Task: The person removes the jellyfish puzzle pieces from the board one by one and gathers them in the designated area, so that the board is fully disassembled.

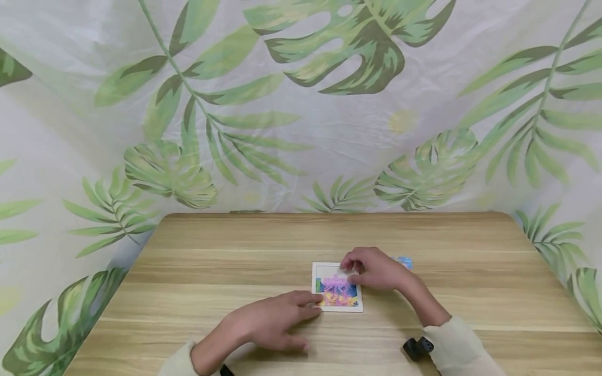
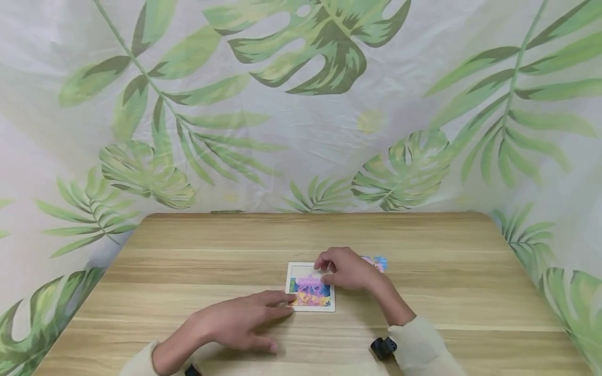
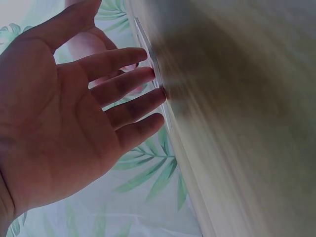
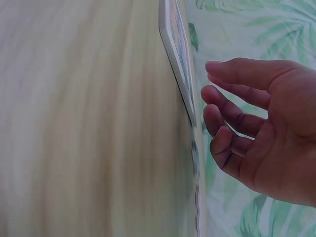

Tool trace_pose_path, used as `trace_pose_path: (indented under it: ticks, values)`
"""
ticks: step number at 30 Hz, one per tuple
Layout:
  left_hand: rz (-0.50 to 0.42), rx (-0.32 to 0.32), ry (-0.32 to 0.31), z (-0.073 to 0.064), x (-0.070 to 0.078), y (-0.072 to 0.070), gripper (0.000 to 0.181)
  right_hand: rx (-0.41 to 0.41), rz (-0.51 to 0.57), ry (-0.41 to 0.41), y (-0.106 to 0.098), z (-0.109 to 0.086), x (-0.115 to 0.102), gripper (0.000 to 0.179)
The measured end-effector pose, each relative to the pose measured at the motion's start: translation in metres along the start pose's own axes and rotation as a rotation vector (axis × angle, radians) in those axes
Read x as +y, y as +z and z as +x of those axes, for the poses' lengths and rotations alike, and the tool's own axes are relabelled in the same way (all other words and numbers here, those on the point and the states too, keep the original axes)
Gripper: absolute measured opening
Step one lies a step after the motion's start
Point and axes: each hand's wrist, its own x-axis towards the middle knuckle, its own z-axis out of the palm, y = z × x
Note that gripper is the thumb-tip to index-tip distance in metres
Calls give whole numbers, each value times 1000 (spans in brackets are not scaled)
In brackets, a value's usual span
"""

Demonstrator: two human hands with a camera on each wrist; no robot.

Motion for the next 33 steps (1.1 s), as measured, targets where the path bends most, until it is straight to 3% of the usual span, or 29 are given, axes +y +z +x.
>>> trace_pose_path:
  ticks: [7,15,33]
  values:
    - [50,21,31,1,3,0,73,-11,-29,-2,13,14,-13,19]
    - [34,7,-25,3,2,-1,74,-35,-17,-14,24,25,-23,21]
    - [35,5,-22,5,3,-1,72,-33,4,44,31,26,-30,29]
